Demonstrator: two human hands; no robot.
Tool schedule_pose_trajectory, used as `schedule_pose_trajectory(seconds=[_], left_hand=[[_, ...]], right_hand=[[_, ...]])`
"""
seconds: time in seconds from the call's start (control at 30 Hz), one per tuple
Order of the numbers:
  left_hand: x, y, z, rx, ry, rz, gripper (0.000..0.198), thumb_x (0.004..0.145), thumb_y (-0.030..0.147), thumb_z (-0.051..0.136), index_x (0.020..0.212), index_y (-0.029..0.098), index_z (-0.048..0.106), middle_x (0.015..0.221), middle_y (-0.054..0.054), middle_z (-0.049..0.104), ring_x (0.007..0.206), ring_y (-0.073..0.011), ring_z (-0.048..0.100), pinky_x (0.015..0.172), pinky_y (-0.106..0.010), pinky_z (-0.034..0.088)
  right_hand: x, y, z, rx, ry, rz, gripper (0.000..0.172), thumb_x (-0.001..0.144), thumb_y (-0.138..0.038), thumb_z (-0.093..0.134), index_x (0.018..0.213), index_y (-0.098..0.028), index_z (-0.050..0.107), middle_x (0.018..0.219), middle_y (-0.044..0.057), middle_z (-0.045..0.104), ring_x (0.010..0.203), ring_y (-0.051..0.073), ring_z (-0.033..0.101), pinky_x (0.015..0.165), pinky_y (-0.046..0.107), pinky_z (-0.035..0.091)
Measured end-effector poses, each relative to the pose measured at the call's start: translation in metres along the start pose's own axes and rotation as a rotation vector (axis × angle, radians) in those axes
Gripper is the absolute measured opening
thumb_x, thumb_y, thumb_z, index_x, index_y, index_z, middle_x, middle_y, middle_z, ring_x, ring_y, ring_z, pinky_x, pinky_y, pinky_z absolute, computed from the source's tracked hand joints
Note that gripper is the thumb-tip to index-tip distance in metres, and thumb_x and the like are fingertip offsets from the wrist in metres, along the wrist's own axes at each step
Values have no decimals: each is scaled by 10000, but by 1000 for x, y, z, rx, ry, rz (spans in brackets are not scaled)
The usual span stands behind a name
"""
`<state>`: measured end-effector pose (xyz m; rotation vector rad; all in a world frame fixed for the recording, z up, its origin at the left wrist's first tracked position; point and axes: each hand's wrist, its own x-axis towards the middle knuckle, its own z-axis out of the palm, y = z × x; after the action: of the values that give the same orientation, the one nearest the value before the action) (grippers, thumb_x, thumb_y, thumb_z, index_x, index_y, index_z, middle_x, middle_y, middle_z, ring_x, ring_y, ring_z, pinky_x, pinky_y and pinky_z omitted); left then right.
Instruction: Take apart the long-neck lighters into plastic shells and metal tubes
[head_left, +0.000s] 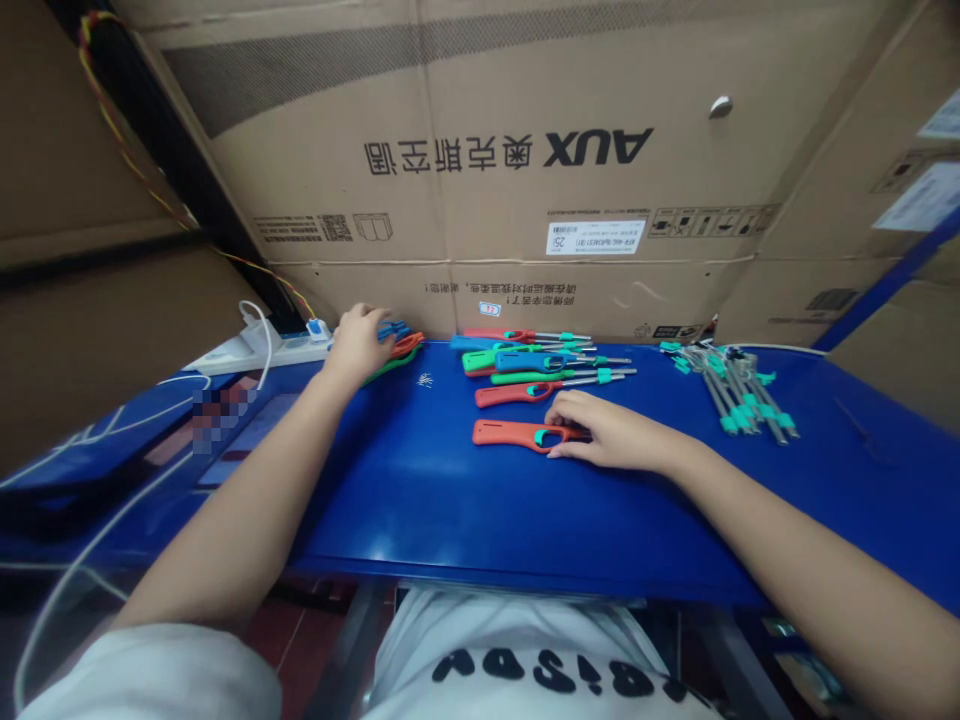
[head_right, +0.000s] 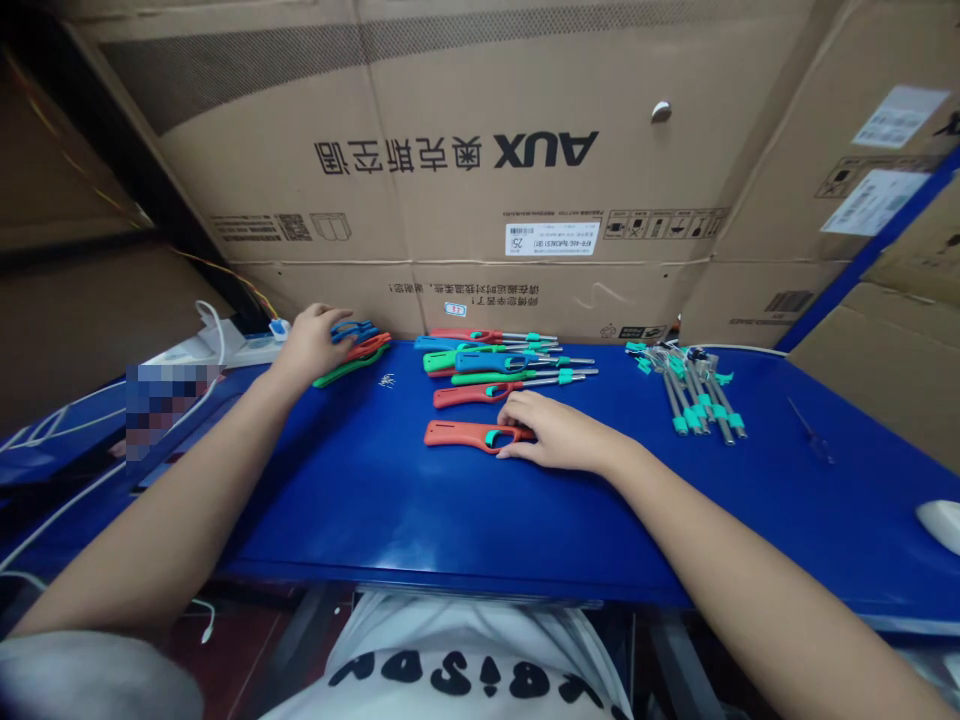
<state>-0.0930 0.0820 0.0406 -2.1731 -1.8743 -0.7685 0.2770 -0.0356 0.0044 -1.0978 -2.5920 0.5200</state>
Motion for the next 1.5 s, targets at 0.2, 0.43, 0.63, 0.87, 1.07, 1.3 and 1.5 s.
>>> schedule_pose_trajectory(seconds=[0.2,0.43,0.63,0.87,1.07,1.3,1.5], left_hand=[[-49,81,-4,-448,-405,616,333,919,481,634,1021,184,743,986,-61,726,878,-194,669,813,-295,515],[-90,120,12,-431,-535,681,233,855,303,736,1034,155,741,891,-48,655,803,-186,633,707,-275,475],[-94,121,11,-411,-270,736,174,848,274,720,980,160,723,907,-56,595,844,-203,594,766,-307,492],[-99,122,14,-320,-208,811,151,890,280,666,950,148,710,904,-69,600,863,-217,584,774,-318,493],[-100,124,17,-289,-278,791,184,919,317,640,977,153,701,937,-75,622,902,-225,610,796,-326,503],[-95,121,21,-285,-306,837,241,942,342,643,1078,151,699,995,-93,649,942,-236,625,828,-334,507],[-93,120,28,-298,-374,811,244,945,355,640,1095,165,672,1028,-89,696,953,-233,662,787,-312,518]], right_hand=[[-4,-2,-4,-29,-17,-2,263,919,-405,688,1064,-190,643,1103,89,572,989,229,566,860,350,473],[-6,-3,-4,-72,57,1,248,891,-285,685,1092,-204,564,1108,91,582,1001,237,577,855,352,484],[-4,-7,-2,-146,189,12,266,870,-276,673,1064,-223,498,1123,107,582,1027,263,586,858,371,486],[-3,-10,-5,-229,197,39,251,838,-295,688,1018,-221,529,1077,106,635,968,261,614,787,345,470],[-3,-12,-6,-273,138,49,191,801,-251,673,950,-204,563,1007,95,664,922,255,605,773,338,438],[-1,-18,-6,-323,96,145,274,730,-288,695,908,-212,501,956,100,647,859,270,586,751,353,396],[-3,-20,-10,-295,48,206,263,725,-273,692,877,-221,484,870,69,648,788,244,576,683,328,359]])
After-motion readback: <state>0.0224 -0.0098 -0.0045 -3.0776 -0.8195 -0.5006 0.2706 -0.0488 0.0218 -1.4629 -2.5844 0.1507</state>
